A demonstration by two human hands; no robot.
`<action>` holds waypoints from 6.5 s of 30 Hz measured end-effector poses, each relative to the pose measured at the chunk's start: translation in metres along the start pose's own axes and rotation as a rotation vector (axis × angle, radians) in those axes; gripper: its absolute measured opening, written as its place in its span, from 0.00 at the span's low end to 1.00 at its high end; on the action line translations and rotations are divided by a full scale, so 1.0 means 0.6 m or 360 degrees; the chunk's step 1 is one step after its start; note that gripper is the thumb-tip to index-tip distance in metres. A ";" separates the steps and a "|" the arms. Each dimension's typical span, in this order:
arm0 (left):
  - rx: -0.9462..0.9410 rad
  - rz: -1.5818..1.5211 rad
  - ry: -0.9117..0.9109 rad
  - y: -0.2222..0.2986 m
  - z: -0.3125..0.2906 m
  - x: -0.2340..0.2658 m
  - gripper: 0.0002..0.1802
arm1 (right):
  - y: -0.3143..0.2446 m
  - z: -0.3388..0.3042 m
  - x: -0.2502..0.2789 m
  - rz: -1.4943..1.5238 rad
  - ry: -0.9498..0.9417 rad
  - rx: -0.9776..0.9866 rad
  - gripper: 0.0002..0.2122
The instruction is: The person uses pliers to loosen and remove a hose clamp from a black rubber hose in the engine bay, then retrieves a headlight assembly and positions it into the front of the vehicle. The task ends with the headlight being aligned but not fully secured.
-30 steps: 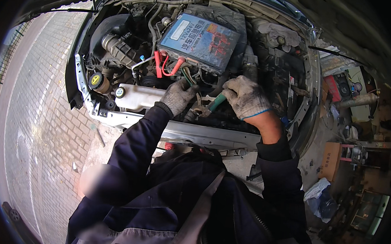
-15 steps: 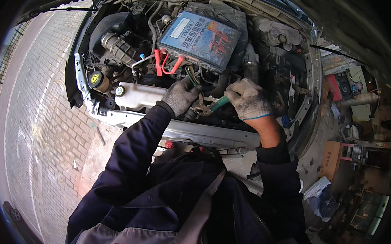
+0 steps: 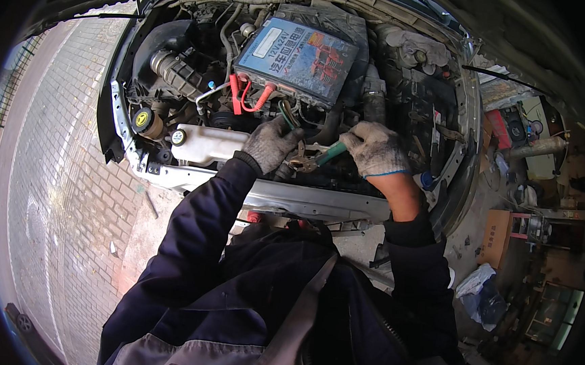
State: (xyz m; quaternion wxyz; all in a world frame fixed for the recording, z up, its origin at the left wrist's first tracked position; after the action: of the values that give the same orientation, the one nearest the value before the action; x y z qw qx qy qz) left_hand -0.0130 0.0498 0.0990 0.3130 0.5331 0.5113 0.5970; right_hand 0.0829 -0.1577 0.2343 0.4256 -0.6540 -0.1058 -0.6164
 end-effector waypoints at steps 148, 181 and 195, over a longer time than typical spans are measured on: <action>-0.0073 0.0271 0.0058 0.028 -0.011 0.019 0.21 | -0.053 -0.058 -0.001 -0.0226 0.0016 0.0619 0.08; 0.0086 0.0010 0.0166 -0.006 -0.044 0.031 0.25 | -0.080 -0.046 -0.012 0.0053 -0.0063 0.0484 0.10; 0.0210 -0.0191 0.0255 -0.051 -0.036 0.016 0.22 | -0.048 -0.006 -0.083 0.0586 0.0044 0.0422 0.10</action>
State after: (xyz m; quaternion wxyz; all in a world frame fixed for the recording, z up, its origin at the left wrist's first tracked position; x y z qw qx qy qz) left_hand -0.0408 0.0611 0.0749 0.2706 0.4714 0.6039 0.5830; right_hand 0.0506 -0.1233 0.2016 0.6147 -0.5920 -0.0588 -0.5178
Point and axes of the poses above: each hand's wrist, its own z-axis towards the middle knuckle, its own x-axis out of the back of the hand, y = z × x, the point moved 5 cm from there along z, towards the middle knuckle, and after that the axes turned 1 degree about y, right-handed, at the moved point
